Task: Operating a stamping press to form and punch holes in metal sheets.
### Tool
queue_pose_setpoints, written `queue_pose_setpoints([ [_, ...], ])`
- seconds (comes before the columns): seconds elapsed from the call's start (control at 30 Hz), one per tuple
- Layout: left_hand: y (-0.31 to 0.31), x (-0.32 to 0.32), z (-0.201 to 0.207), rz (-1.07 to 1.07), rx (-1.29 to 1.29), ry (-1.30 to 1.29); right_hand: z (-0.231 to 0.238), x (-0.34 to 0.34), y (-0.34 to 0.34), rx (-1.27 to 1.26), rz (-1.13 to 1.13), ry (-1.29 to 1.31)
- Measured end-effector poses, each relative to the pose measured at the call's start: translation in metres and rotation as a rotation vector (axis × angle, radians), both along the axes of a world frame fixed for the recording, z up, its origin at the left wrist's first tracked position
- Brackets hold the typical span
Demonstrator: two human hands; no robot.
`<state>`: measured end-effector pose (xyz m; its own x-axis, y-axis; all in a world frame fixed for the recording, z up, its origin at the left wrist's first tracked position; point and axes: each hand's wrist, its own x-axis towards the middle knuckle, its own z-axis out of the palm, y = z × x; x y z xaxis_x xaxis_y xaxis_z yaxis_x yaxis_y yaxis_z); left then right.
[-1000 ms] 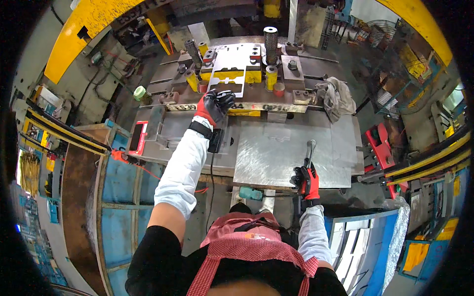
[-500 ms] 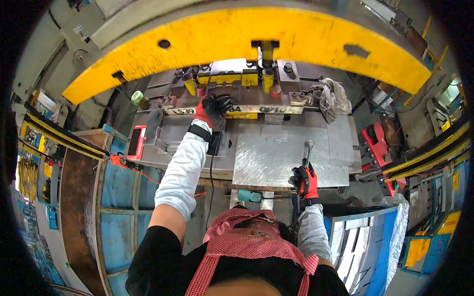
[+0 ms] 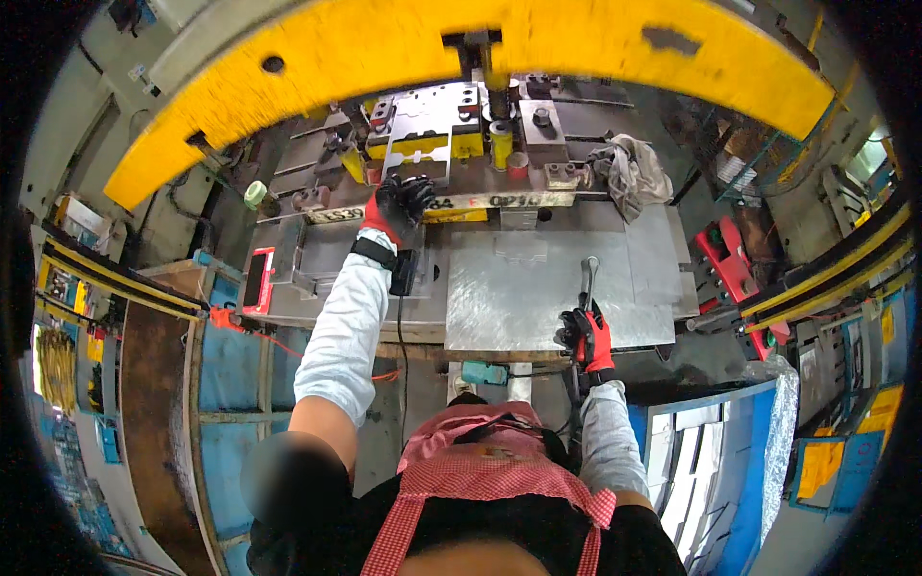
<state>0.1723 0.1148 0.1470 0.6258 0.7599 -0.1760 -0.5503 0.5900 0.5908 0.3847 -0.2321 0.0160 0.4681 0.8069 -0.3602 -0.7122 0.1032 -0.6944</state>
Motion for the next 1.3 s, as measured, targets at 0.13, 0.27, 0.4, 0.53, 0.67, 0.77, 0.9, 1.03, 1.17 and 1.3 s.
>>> queue_pose_setpoints([
  [0.13,-0.016,0.008,0.011,0.129,0.115,0.015,-0.009,0.007,-0.005,-0.011,0.037,-0.019],
  [0.27,-0.006,0.009,0.007,0.048,-0.013,0.037,0.000,0.000,-0.008,-0.068,-0.026,-0.087],
  [0.4,-0.001,0.004,0.005,0.013,-0.049,0.034,-0.001,0.000,-0.001,-0.019,0.012,0.004],
  [0.53,-0.005,0.000,-0.006,-0.039,0.119,-0.167,0.028,-0.012,0.000,-0.029,0.115,-0.185],
  [0.67,-0.008,0.007,0.002,-0.102,0.098,-0.111,0.076,-0.017,0.048,0.019,0.124,-0.632],
  [0.77,-0.011,-0.008,0.004,-0.081,0.081,-0.118,0.153,-0.040,0.127,0.083,0.233,-0.862],
  [0.9,-0.008,-0.014,0.009,-0.204,0.000,-0.121,0.194,-0.036,0.260,0.172,0.365,-1.032],
  [1.03,-0.004,0.007,0.009,-0.240,-0.096,-0.078,0.202,0.003,0.350,0.230,0.563,-1.159],
  [1.17,-0.004,-0.004,0.007,-0.229,0.026,-0.010,0.192,-0.001,0.325,0.483,0.382,-1.463],
  [1.3,0.001,-0.021,-0.009,-0.108,0.098,-0.060,0.194,-0.032,0.211,0.298,0.234,-0.919],
])
